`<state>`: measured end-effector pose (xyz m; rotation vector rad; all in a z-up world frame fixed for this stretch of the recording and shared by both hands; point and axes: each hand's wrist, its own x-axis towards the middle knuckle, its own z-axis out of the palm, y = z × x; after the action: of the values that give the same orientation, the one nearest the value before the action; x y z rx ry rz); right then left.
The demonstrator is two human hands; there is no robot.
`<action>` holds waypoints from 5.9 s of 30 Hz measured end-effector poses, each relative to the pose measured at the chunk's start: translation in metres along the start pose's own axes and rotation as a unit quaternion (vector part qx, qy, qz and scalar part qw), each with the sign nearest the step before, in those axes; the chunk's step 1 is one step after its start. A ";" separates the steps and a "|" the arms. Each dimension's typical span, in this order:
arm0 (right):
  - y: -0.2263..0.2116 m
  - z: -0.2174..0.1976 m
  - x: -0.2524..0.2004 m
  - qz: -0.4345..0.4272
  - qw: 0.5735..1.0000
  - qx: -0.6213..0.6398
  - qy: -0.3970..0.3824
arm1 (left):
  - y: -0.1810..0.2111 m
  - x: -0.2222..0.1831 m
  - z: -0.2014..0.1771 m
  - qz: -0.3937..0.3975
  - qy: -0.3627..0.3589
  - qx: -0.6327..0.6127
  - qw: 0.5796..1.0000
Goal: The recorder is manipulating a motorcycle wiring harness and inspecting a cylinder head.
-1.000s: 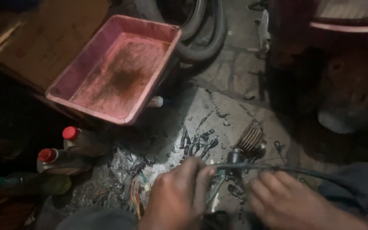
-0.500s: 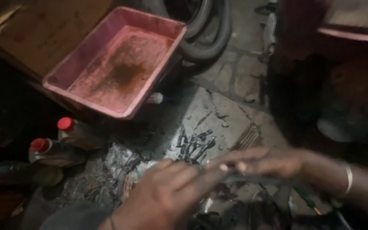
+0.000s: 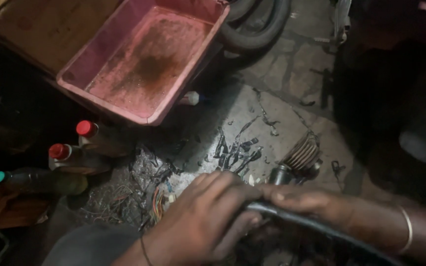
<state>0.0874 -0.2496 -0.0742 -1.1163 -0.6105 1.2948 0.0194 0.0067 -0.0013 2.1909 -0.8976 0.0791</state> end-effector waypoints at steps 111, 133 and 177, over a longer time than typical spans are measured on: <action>-0.034 0.040 -0.063 -0.311 0.460 -0.788 0.265 | 0.003 -0.002 0.035 -0.380 -0.052 -0.503 0.774; -0.059 0.015 -0.065 -0.013 0.802 -0.569 0.180 | -0.029 -0.028 0.018 -0.094 0.021 -0.288 0.953; -0.049 0.031 -0.070 -0.137 0.761 -0.564 0.289 | 0.013 -0.009 0.023 -0.060 0.056 0.060 0.995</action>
<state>0.0659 -0.3022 -0.0027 -2.1834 -1.0551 0.1396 -0.0009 -0.0099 -0.0126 2.3221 -0.7139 0.2015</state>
